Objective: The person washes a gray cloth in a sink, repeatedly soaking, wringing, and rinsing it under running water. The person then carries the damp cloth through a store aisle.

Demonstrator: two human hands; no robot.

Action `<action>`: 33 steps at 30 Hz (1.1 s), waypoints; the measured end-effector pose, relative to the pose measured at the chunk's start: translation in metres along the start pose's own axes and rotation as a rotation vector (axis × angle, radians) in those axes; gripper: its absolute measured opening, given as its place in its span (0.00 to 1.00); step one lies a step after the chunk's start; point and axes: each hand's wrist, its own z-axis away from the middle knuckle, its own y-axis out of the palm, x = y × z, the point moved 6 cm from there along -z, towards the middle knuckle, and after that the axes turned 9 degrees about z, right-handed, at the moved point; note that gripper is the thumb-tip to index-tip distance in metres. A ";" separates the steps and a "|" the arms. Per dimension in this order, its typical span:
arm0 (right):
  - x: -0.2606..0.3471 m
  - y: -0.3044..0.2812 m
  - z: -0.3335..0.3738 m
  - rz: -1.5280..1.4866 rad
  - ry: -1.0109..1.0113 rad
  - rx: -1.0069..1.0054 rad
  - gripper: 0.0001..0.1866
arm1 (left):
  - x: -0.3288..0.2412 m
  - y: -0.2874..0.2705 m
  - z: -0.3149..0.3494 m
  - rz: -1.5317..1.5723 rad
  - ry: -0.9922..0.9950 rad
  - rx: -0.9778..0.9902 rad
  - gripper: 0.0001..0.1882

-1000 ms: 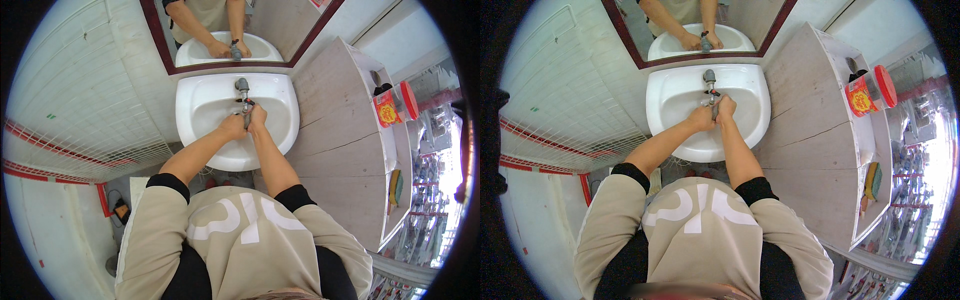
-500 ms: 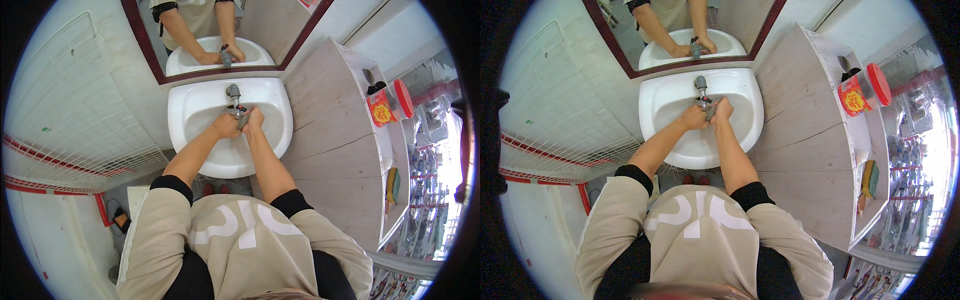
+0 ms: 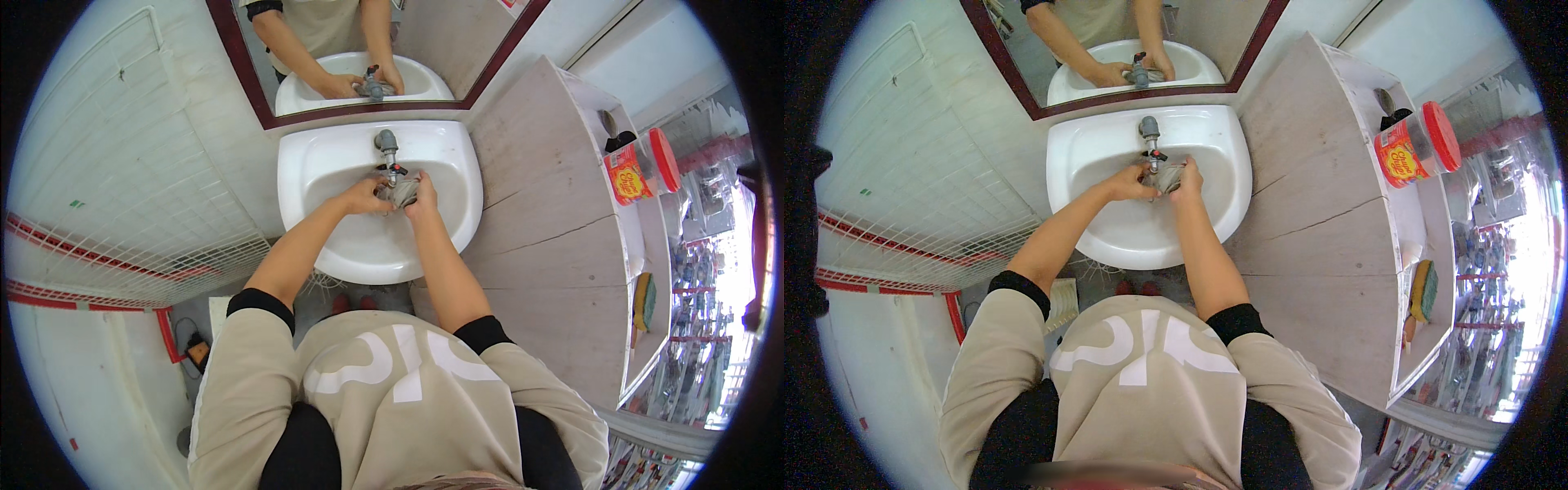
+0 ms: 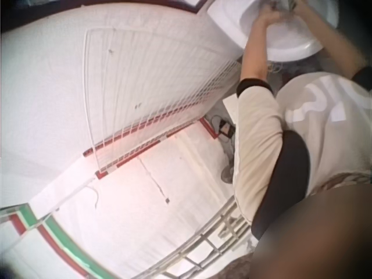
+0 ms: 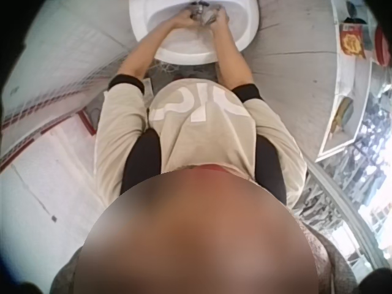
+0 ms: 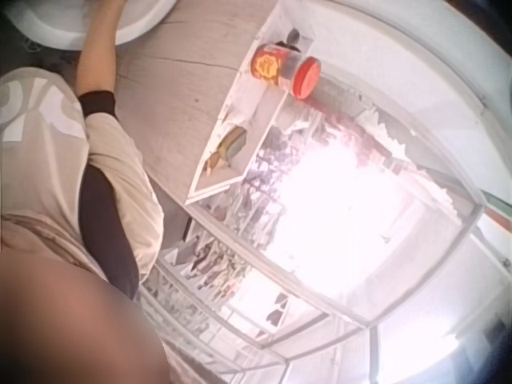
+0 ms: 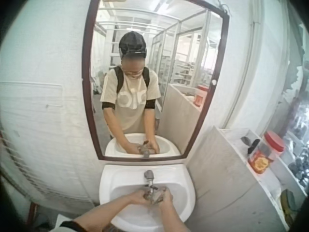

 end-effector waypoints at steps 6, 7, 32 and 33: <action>-0.001 0.010 0.019 0.011 0.210 0.243 0.20 | 0.011 -0.001 0.007 -0.021 -0.050 0.011 0.45; 0.001 0.007 0.023 0.074 0.215 0.259 0.20 | 0.015 -0.002 0.009 0.030 -0.139 0.015 0.44; 0.000 0.026 0.024 0.200 -0.035 0.193 0.12 | -0.010 0.023 0.032 0.382 -0.343 0.108 0.30; 0.001 0.027 0.027 0.214 -0.007 0.197 0.12 | -0.008 0.025 0.031 0.370 -0.365 0.104 0.29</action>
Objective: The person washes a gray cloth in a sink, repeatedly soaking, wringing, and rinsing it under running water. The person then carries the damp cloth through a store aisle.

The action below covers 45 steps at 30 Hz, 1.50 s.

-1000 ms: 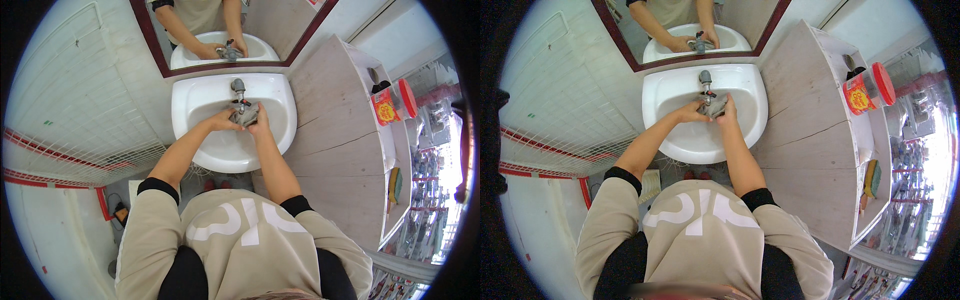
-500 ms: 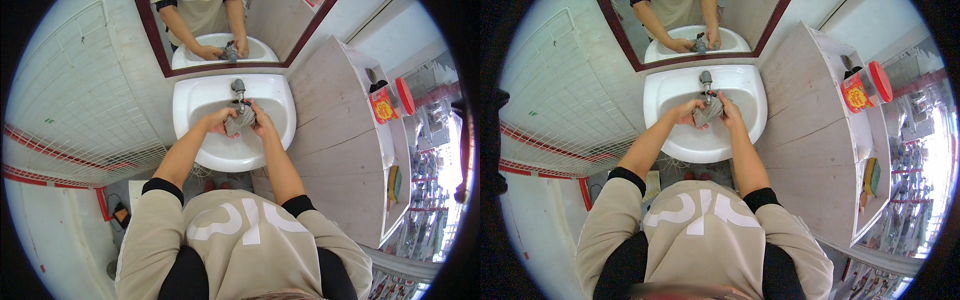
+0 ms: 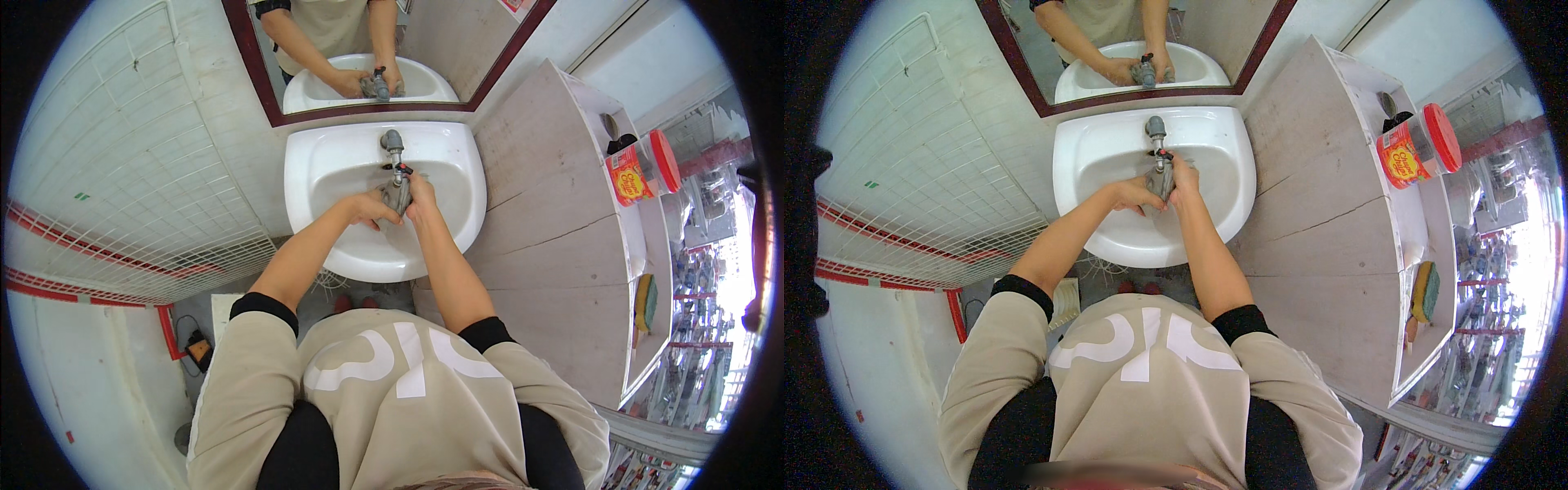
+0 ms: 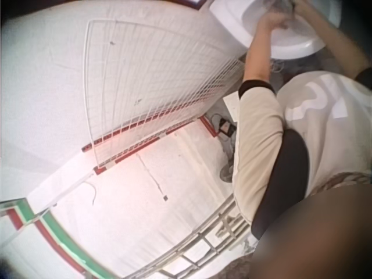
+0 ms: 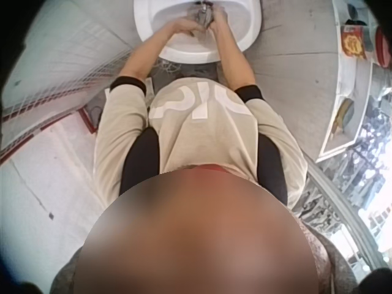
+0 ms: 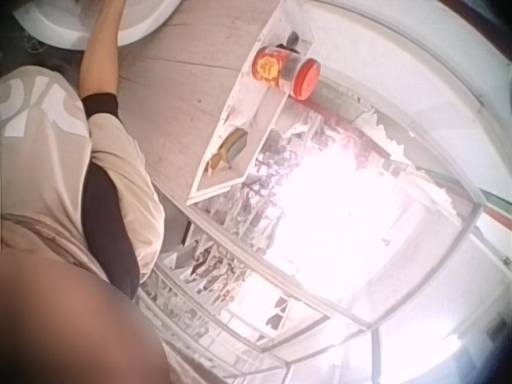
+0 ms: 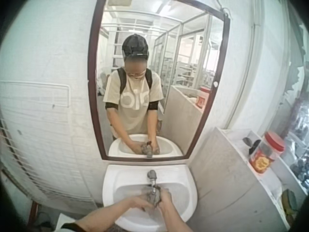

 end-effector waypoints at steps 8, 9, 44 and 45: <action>0.009 0.000 0.022 -0.059 0.218 0.493 0.15 | 0.023 -0.011 -0.020 0.217 -0.247 0.075 0.27; 0.008 -0.002 0.021 0.017 0.182 0.503 0.15 | 0.023 -0.011 -0.019 0.200 -0.225 0.076 0.27; -0.013 0.003 0.011 -0.088 0.175 0.366 0.17 | 0.015 0.010 -0.004 0.260 -0.150 0.136 0.25; -0.012 0.003 0.009 -0.101 0.155 0.377 0.17 | 0.014 0.008 -0.003 0.268 -0.158 0.125 0.26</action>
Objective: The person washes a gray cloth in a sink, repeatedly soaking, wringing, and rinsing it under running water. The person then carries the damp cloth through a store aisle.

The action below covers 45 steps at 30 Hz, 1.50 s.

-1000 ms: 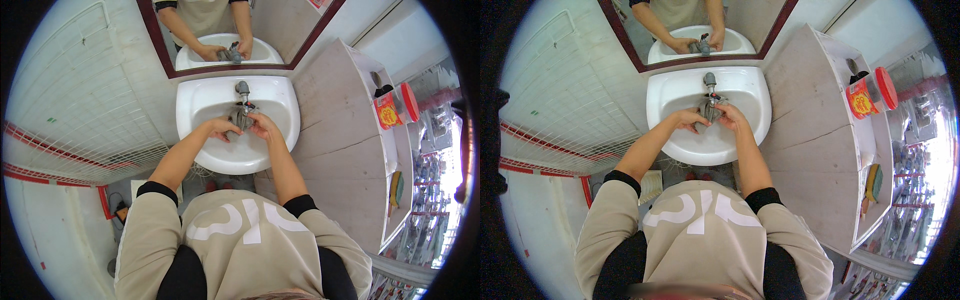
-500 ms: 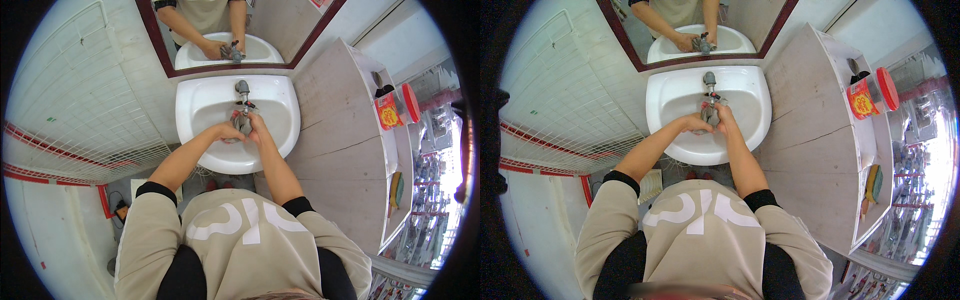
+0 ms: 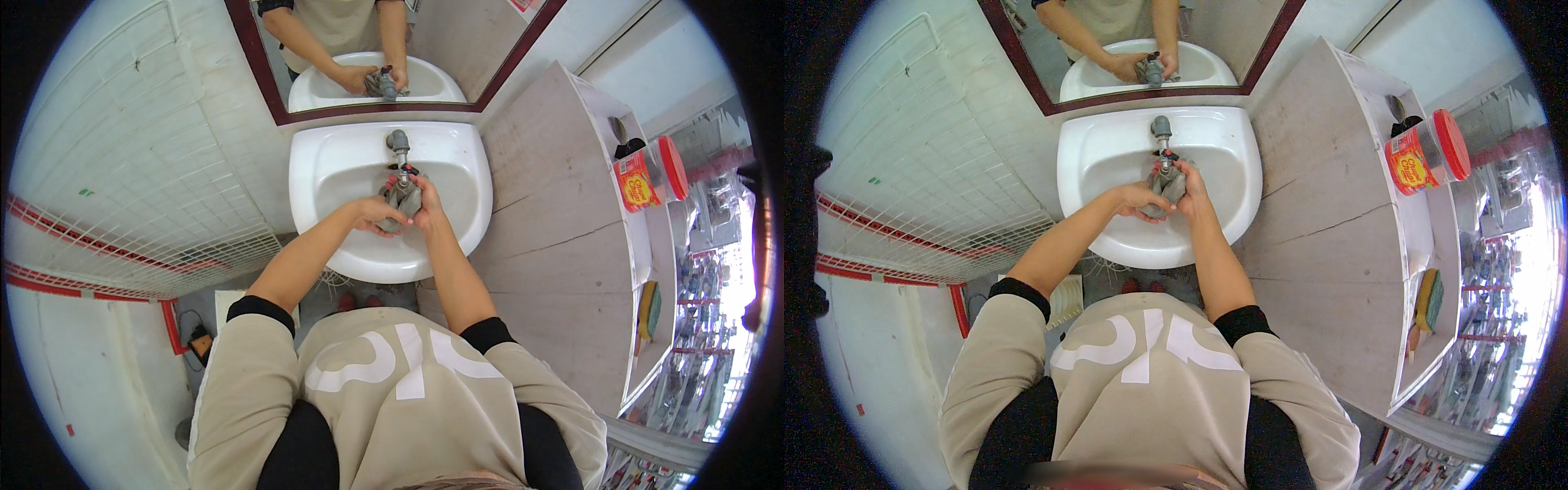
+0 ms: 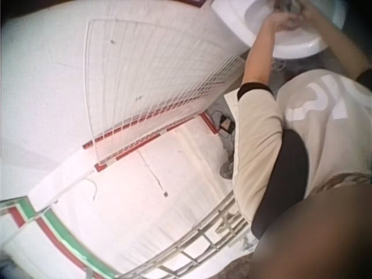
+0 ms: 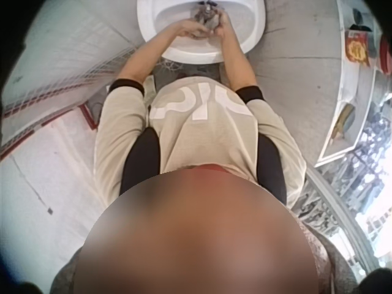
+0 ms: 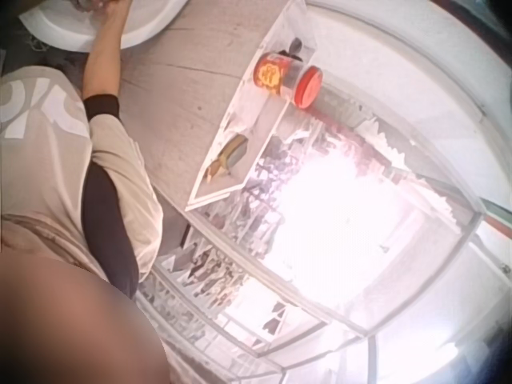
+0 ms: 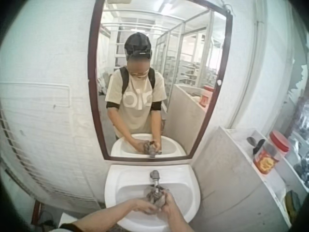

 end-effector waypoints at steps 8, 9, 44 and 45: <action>0.012 -0.010 -0.002 -0.046 -0.079 -0.115 0.14 | -0.020 -0.005 -0.007 -0.039 -0.003 -0.011 0.30; 0.013 -0.011 -0.002 -0.031 -0.088 -0.110 0.14 | -0.022 -0.002 -0.008 -0.031 0.027 -0.008 0.28; -0.004 -0.025 -0.024 0.612 -0.202 -0.631 0.18 | -0.009 0.005 0.002 -1.037 0.258 -0.636 0.22; -0.005 -0.026 -0.028 0.680 -0.219 -0.611 0.18 | -0.009 0.005 0.001 -1.063 0.286 -0.623 0.22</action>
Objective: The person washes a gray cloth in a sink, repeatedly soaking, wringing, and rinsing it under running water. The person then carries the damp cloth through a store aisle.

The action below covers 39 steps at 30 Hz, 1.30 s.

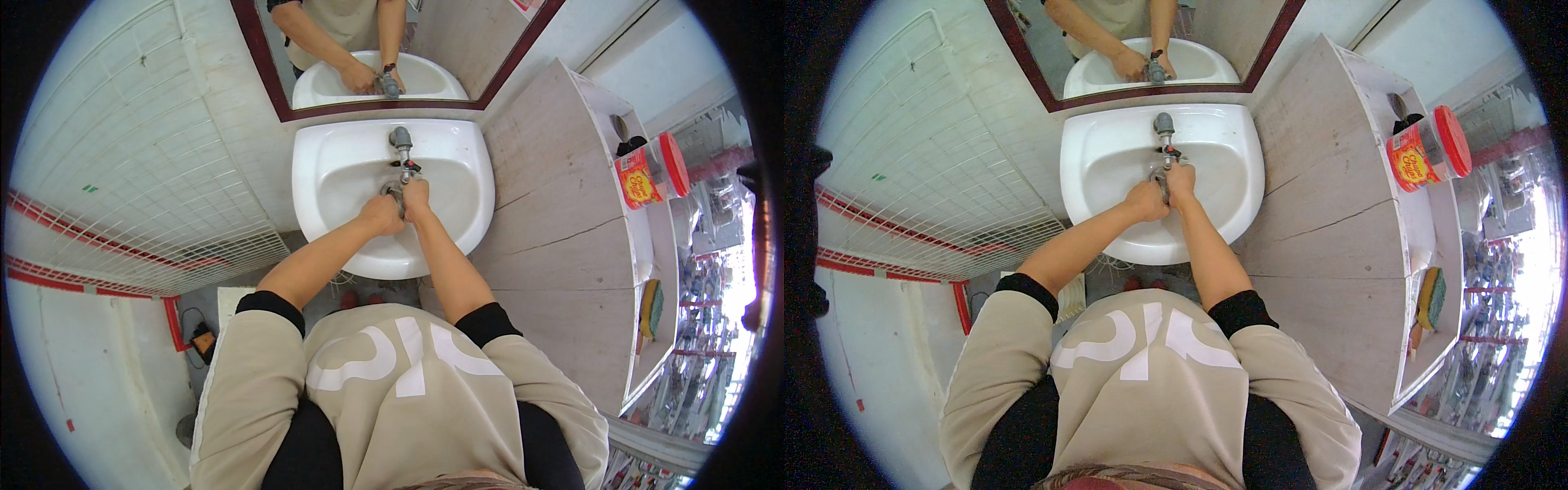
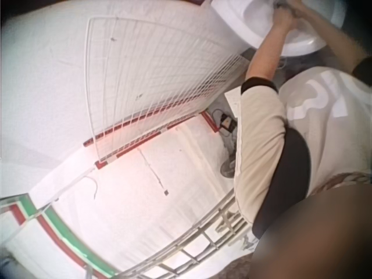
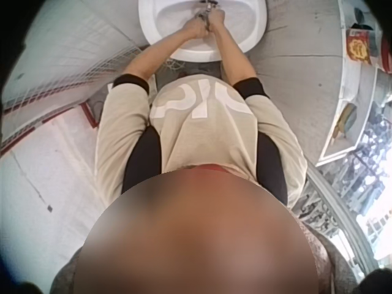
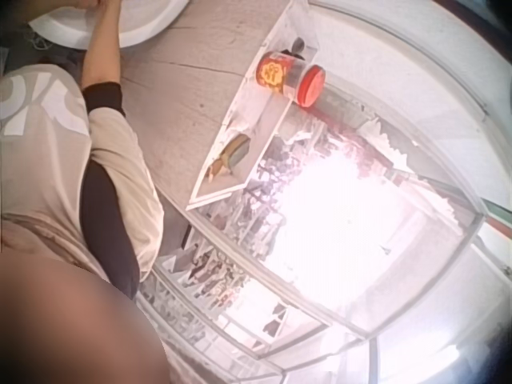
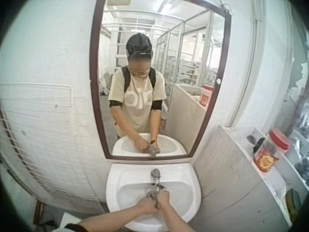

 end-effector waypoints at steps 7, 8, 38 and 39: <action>0.001 0.005 0.003 -0.082 0.045 0.146 0.13 | 0.014 0.008 -0.012 0.012 0.044 0.023 0.20; 0.003 0.004 0.006 -0.195 0.079 0.211 0.12 | 0.015 0.009 -0.013 0.034 0.046 0.042 0.21; 0.014 -0.015 0.018 -0.502 0.193 0.549 0.08 | -0.018 0.025 0.020 1.341 -0.291 0.586 0.10; 0.013 -0.014 0.017 -0.522 0.208 0.543 0.08 | -0.019 0.024 0.019 1.315 -0.287 0.576 0.10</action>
